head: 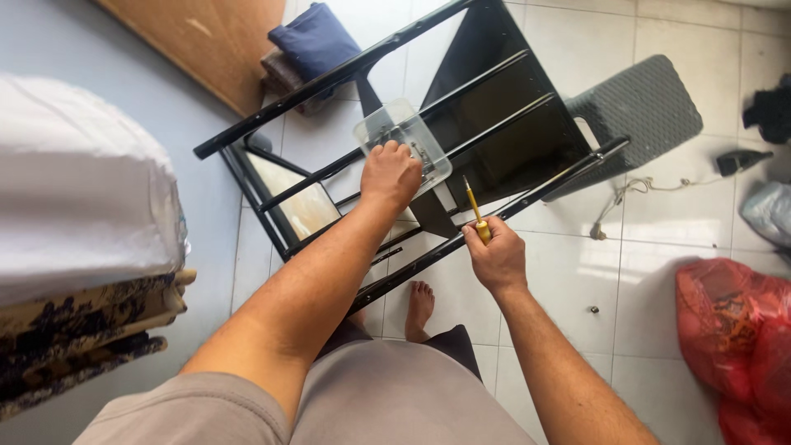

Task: The person assembles a black metal shelving unit by attaching a wooden shelf to the frame. Using a yellow screwdriver, they insert and tighten screws at multiple points along the shelf supports. The person repositions the unit to access different sides and continues securing the shelf.

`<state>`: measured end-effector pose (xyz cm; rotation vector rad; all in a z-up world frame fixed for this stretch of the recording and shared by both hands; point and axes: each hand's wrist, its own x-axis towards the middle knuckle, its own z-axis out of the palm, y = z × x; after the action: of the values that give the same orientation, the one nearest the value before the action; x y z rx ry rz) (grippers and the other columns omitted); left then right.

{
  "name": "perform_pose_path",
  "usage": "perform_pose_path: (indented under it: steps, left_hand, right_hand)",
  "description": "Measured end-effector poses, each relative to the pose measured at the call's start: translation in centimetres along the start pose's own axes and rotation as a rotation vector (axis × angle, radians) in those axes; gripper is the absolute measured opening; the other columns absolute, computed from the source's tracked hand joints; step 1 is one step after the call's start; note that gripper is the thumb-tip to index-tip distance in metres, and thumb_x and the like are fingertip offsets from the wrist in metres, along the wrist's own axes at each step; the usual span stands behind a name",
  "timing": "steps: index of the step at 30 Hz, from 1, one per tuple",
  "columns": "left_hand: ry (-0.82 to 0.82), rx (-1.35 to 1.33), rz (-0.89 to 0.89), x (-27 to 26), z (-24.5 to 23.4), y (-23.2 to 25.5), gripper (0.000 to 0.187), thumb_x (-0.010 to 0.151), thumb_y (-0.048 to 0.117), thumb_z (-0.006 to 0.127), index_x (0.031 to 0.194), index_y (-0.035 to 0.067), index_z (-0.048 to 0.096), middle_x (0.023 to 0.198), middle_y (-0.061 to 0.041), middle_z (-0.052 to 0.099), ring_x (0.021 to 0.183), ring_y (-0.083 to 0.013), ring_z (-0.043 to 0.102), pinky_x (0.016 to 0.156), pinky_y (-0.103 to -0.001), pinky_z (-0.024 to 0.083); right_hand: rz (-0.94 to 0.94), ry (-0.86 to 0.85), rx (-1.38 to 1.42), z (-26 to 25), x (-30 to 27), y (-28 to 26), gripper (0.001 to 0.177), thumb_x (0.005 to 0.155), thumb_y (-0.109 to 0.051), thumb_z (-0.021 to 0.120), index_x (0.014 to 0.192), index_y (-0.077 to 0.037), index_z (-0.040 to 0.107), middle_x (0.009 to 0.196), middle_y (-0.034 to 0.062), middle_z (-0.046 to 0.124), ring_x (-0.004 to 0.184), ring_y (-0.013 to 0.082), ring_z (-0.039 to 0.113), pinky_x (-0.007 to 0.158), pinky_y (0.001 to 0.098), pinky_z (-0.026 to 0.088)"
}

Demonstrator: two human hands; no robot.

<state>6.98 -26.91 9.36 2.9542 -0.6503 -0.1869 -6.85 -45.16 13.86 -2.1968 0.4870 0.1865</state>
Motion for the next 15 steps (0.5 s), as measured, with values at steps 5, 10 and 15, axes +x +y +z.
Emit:
perform_pose_path:
  steps: [5, 10, 15]
  left_hand:
    - [-0.166, 0.055, 0.021, 1.0, 1.4, -0.1, 0.022, 0.094, 0.014, 0.057, 0.094, 0.010, 0.079, 0.108, -0.007, 0.071, 0.109, -0.0243, 0.062, 0.092, -0.038, 0.047]
    - [-0.181, 0.044, 0.035, 1.1, 1.1, -0.2, 0.021, 0.093, 0.010, 0.057, 0.095, 0.011, 0.078, 0.111, -0.006, 0.071, 0.108, -0.0238, 0.063, 0.090, -0.038, 0.048]
    - [-0.102, -0.150, -0.029, 0.4, -1.5, -0.1, 0.019, 0.094, 0.010, 0.058, 0.091, 0.013, 0.077, 0.108, -0.009, 0.071, 0.107, -0.0267, 0.063, 0.093, -0.041, 0.048]
  right_hand:
    - [0.090, -0.014, 0.023, -0.1, -0.6, 0.5, 0.020, 0.095, -0.028, 0.068, 0.097, -0.009, 0.074, 0.073, 0.0039, 0.073, 0.066, 0.0141, 0.069, 0.064, 0.0313, 0.055]
    - [0.077, -0.004, 0.016, 0.2, -0.6, 0.9, 0.022, 0.094, -0.030, 0.068, 0.097, -0.009, 0.074, 0.073, 0.0044, 0.073, 0.066, 0.0143, 0.069, 0.064, 0.0312, 0.055]
    - [0.067, -0.022, -0.003, 0.3, -0.2, 0.4, 0.021, 0.096, -0.029, 0.067, 0.098, -0.009, 0.072, 0.076, 0.0042, 0.072, 0.066, 0.0140, 0.069, 0.062, 0.0296, 0.056]
